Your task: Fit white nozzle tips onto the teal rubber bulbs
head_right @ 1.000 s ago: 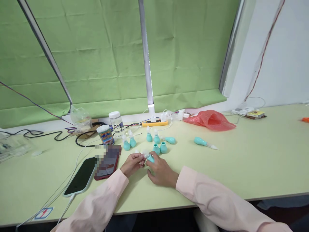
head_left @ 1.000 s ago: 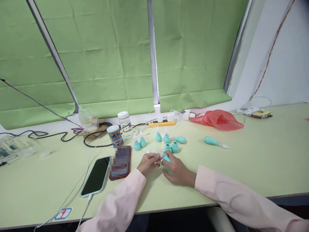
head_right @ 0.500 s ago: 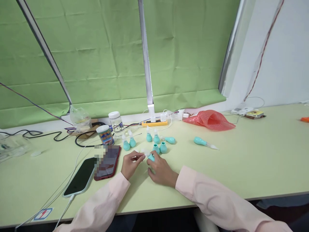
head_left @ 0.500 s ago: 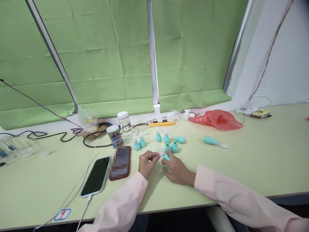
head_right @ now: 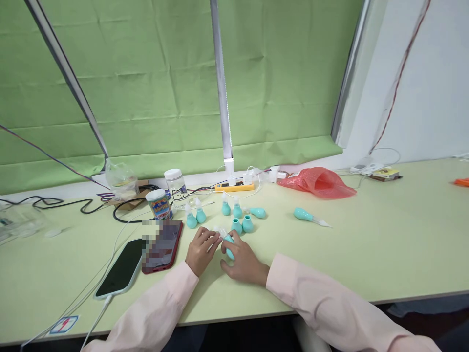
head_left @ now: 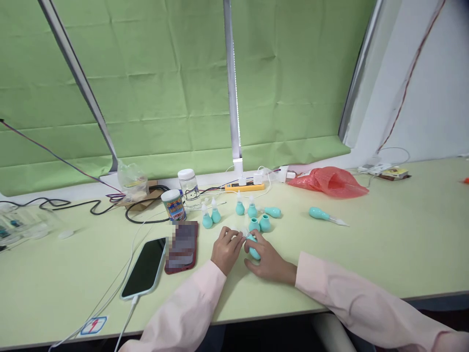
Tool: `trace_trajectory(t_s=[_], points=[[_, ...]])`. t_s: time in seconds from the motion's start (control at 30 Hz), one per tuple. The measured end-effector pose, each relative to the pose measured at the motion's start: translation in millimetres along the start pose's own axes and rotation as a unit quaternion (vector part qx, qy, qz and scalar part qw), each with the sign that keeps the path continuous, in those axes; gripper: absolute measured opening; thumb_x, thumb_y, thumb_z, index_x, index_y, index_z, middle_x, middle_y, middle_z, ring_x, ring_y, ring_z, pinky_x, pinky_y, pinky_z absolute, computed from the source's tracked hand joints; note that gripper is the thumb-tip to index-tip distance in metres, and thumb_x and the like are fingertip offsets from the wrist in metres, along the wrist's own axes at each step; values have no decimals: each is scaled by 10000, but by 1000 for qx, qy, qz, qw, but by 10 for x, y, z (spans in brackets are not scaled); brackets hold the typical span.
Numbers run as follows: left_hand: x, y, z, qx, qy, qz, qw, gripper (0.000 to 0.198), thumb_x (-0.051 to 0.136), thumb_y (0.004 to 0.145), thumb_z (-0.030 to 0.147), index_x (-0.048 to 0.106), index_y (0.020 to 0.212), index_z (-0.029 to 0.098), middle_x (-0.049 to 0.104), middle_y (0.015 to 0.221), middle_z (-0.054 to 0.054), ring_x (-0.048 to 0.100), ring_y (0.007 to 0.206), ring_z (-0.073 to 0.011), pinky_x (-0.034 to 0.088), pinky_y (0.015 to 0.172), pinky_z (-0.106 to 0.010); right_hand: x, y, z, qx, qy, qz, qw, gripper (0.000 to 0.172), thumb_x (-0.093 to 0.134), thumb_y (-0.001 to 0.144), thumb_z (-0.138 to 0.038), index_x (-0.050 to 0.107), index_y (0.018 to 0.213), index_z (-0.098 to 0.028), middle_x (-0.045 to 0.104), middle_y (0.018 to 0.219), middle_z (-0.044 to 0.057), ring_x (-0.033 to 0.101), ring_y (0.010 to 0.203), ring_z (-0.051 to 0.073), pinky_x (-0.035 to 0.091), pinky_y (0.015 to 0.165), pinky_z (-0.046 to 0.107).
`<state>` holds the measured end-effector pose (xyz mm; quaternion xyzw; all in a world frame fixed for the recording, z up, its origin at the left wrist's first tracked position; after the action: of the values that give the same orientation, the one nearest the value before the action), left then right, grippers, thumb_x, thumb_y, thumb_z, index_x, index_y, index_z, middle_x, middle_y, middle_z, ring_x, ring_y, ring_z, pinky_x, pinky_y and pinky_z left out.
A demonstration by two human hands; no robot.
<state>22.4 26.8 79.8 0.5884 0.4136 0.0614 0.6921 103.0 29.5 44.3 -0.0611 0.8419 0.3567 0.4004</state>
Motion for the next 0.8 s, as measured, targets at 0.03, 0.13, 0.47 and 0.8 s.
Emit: trace_trajectory(t_s=[0.03, 0.13, 0.47, 0.8], points=[[22, -9, 8, 8, 20, -9, 1000, 88, 490, 721, 133, 563, 769, 143, 569, 680, -54, 438, 653, -141, 420, 525, -257, -6, 5, -3, 2, 7, 0, 1000, 171, 506, 601, -167, 416, 745, -193, 340, 846, 36, 429, 783, 170, 382, 597, 268], [63, -29, 19, 22, 52, -27, 998, 119, 470, 726, 114, 561, 796, 146, 565, 697, -57, 440, 679, -152, 419, 525, -258, -11, 12, -15, 3, 20, -3, 1000, 183, 519, 593, -167, 408, 736, -192, 340, 821, 31, 414, 834, 184, 384, 618, 271], [5, 25, -65, -47, -33, -21, 998, 98, 458, 743, 146, 554, 751, 163, 571, 642, -31, 441, 649, -136, 422, 561, -264, 18, -13, -5, -8, -30, -4, 1000, 156, 496, 614, -174, 419, 750, -191, 335, 869, 46, 443, 739, 161, 379, 569, 261], [70, 3, 67, 13, 124, -68, 990, 136, 450, 714, 98, 533, 617, 144, 492, 551, -47, 433, 630, -164, 371, 458, -238, 55, -29, -16, -11, -79, -17, 997, 182, 503, 612, -229, 422, 768, -181, 345, 864, 46, 381, 549, 100, 352, 515, 251]])
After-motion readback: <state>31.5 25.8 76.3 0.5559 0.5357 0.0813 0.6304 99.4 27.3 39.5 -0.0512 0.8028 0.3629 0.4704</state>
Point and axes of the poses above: each hand's wrist, its own y-axis towards the middle knuckle, its own x-axis out of the palm, z = x × y, the point moved 8 cm from there along y, towards the middle knuckle
